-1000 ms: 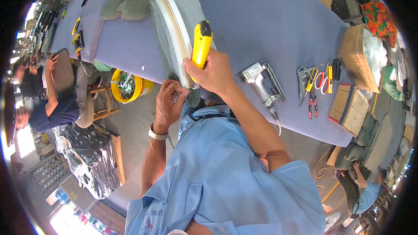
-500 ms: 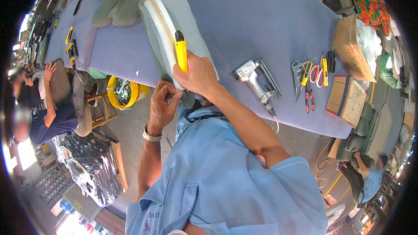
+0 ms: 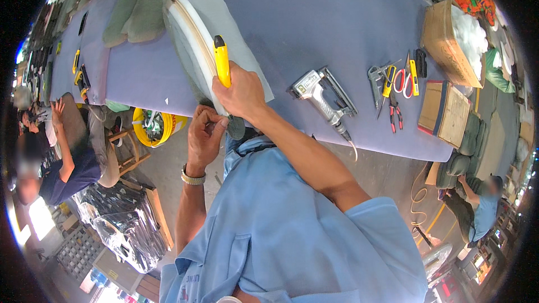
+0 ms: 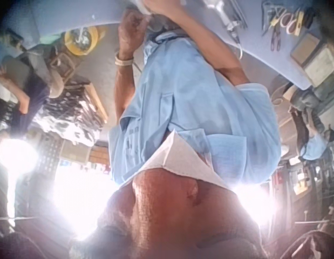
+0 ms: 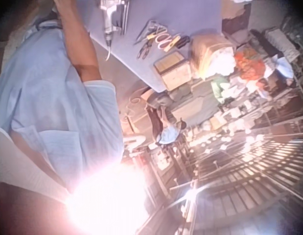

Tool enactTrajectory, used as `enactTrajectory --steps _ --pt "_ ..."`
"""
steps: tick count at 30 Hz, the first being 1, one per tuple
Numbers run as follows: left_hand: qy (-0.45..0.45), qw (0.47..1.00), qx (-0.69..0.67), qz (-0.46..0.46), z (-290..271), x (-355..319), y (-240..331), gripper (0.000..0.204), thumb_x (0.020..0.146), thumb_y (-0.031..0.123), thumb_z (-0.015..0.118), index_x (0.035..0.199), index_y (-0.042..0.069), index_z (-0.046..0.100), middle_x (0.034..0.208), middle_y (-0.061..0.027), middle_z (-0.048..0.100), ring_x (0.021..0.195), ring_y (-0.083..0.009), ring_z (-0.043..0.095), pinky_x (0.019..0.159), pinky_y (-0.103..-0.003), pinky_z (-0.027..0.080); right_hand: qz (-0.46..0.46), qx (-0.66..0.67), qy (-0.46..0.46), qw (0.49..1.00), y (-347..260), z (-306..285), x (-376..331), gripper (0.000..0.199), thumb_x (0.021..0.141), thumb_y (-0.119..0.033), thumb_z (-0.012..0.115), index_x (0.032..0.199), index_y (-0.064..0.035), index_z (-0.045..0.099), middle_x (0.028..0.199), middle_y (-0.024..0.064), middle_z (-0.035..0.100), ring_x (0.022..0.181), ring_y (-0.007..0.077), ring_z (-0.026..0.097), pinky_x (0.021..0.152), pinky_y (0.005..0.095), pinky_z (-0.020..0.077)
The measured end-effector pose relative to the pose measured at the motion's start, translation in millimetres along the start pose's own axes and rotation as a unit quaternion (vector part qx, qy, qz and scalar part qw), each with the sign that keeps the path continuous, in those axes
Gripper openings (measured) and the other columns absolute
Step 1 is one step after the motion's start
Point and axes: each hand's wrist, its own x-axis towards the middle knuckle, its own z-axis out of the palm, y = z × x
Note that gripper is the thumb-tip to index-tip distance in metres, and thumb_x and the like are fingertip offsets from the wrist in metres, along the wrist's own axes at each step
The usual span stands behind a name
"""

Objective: The person assembles cushion covers by wrapping fabric around foam inserts, using a staple gun to secure the edges, and trimming excess fabric with a utility knife. The person handles multiple cushion pieces and tools on a workbench in a workshop.

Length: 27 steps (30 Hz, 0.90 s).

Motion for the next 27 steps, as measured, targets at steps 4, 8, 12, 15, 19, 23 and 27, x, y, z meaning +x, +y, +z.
enactTrajectory --steps 4,8,12,15,19,23,27 --pt "-0.004 1.000 -0.010 0.004 -4.8 2.5 3.6 0.015 0.092 0.008 0.075 0.088 -0.002 0.064 0.095 -0.0061 0.055 0.080 -0.0135 0.054 0.069 -0.025 0.045 0.001 0.017 0.020 1.000 -0.4 0.5 4.7 0.026 0.088 -0.026 0.063 0.092 -0.0005 0.063 0.073 0.0240 0.066 0.073 0.0487 0.066 0.070 0.0553 0.0512" --pt "0.002 0.999 -0.033 0.000 -8.7 0.3 -0.2 0.015 0.093 0.008 0.074 0.089 -0.002 0.065 0.096 -0.0069 0.056 0.082 -0.0141 0.054 0.072 -0.025 0.046 -0.019 0.034 0.036 0.999 -2.2 1.8 8.3 0.025 0.088 -0.025 0.064 0.089 -0.0005 0.063 0.073 0.0243 0.066 0.073 0.0487 0.066 0.070 0.0552 0.0511" --pt "0.008 0.997 -0.074 -0.026 -16.0 -5.9 -18.1 0.014 0.093 0.009 0.075 0.092 -0.002 0.066 0.098 -0.0084 0.057 0.084 -0.0152 0.055 0.075 -0.025 0.046 -0.014 0.046 0.014 0.999 -8.7 1.7 7.0 0.025 0.088 -0.025 0.064 0.089 -0.0006 0.062 0.073 0.0245 0.066 0.073 0.0488 0.065 0.070 0.0547 0.0513" --pt "0.025 0.999 -0.027 -0.014 -18.8 -11.0 -11.5 0.014 0.092 0.009 0.075 0.093 -0.002 0.067 0.100 -0.0094 0.060 0.086 -0.0156 0.060 0.075 -0.027 0.050 -0.020 0.029 -0.004 0.999 -9.5 5.1 6.1 0.026 0.088 -0.027 0.064 0.091 -0.0007 0.063 0.073 0.0242 0.066 0.073 0.0481 0.066 0.070 0.0544 0.0514" --pt "0.062 0.995 0.077 0.033 -17.1 -16.0 23.6 0.014 0.091 0.008 0.076 0.094 -0.002 0.067 0.101 -0.0112 0.062 0.084 -0.0182 0.065 0.074 -0.029 0.056 -0.028 0.030 -0.016 0.999 -10.3 7.2 2.0 0.030 0.088 -0.030 0.064 0.096 -0.0009 0.063 0.074 0.0240 0.067 0.074 0.0478 0.066 0.070 0.0547 0.0519" --pt "0.070 0.980 0.181 0.053 -12.2 -20.0 31.9 0.022 0.086 0.010 0.081 0.095 -0.001 0.065 0.099 -0.0123 0.062 0.079 -0.0226 0.066 0.071 -0.035 0.055 -0.036 0.042 -0.014 0.998 -15.3 8.9 -3.6 0.033 0.088 -0.031 0.065 0.100 -0.0011 0.065 0.076 0.0241 0.069 0.076 0.0479 0.067 0.072 0.0541 0.0530" --pt "0.057 0.958 0.280 0.028 -9.6 -16.8 38.3 0.027 0.084 0.015 0.083 0.094 0.002 0.062 0.093 -0.0115 0.059 0.077 -0.0258 0.065 0.070 -0.039 0.054 -0.046 0.040 -0.017 0.998 -10.8 14.5 -4.3 0.035 0.088 -0.033 0.066 0.104 -0.0019 0.067 0.078 0.0240 0.069 0.077 0.0476 0.068 0.073 0.0538 0.0538"
